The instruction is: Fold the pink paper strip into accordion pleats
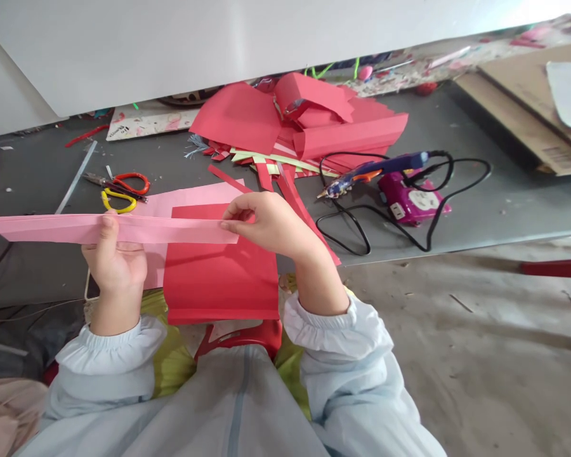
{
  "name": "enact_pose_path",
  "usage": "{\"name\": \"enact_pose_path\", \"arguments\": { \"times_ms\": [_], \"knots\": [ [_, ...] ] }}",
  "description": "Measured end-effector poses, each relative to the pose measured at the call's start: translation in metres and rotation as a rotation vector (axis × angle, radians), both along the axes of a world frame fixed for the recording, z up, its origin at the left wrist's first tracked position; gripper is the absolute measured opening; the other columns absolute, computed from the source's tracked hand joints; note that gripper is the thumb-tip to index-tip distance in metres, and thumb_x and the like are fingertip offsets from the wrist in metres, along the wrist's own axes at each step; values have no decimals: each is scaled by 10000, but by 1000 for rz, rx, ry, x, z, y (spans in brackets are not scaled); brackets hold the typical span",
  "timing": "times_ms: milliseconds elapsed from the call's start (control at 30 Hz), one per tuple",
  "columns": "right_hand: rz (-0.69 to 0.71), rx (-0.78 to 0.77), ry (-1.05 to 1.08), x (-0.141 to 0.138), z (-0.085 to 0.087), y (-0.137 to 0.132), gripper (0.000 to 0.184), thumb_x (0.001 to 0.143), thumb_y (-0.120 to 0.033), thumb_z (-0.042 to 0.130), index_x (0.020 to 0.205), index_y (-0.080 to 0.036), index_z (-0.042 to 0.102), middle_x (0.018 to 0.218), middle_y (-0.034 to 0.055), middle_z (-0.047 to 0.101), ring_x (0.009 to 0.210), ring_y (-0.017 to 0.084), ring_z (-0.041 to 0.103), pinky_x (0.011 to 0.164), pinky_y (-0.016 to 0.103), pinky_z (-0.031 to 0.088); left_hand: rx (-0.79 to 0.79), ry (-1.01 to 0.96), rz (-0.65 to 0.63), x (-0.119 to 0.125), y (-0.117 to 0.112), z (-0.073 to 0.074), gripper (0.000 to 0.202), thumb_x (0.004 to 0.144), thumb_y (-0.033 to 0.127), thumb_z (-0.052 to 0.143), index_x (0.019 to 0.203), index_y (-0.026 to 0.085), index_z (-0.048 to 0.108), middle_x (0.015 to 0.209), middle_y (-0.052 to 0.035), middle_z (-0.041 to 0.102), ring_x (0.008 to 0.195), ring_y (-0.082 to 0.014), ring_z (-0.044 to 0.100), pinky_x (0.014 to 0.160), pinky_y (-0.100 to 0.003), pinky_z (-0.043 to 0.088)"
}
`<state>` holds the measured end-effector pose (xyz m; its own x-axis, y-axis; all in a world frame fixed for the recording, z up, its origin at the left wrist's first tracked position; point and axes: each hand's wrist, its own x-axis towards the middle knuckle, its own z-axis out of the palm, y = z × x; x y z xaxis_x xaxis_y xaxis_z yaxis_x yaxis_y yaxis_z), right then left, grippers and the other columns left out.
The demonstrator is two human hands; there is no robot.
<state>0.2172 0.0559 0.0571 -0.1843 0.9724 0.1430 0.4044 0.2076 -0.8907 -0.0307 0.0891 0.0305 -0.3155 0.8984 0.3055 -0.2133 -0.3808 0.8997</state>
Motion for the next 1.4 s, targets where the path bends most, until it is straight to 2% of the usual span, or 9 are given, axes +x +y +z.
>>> {"name": "enact_pose_path", "arguments": {
  "times_ms": [167,300,467,800,1033,1233,1400],
  "knots": [
    [6,4,-40,-11,5,0,151,824,-306,672,754,-174,697,770,38,722,729,159,638,691,306,487,-9,-103,11,19,-8,0,246,677,310,874,881,241,755,896,14,750,921,-144,703,939,-331,561],
    [7,53,-52,-21,7,0,131,833,-271,668,751,-172,689,757,30,711,718,153,626,686,300,476,-36,-48,37,31,-14,-3,301,612,382,907,812,224,749,845,21,741,861,-141,703,879,-307,576],
    [12,79,-65,-31,12,0,122,841,-247,676,757,-159,687,746,28,704,701,149,619,670,290,460,-109,24,56,39,-20,-8,330,603,451,898,789,226,744,858,15,748,840,-144,710,901,-312,574],
    [15,120,-61,-46,16,-2,139,864,-206,629,739,-152,656,745,34,691,696,140,599,650,265,421,-46,10,28,43,-24,-15,255,625,369,898,783,213,773,809,10,772,778,-129,727,796,-244,594],
    [-15,154,-76,-47,11,-1,136,851,-142,594,737,-151,668,750,31,695,694,133,587,643,259,411,-60,70,-113,41,-26,-17,239,620,294,905,802,211,776,797,9,774,740,-133,733,762,-245,613],
    [-22,157,-27,-50,11,-1,97,853,-174,646,792,-153,718,795,27,735,720,137,620,647,256,420,-36,19,-80,46,-24,-14,237,611,264,911,779,195,759,777,24,756,716,-103,710,743,-214,605],
    [-46,179,-8,-52,9,-2,101,833,-135,655,772,-162,731,783,21,736,732,136,632,662,251,433,-13,41,-80,44,-23,-15,216,637,238,897,791,187,754,796,22,754,731,-94,704,764,-211,600]
  ]
}}
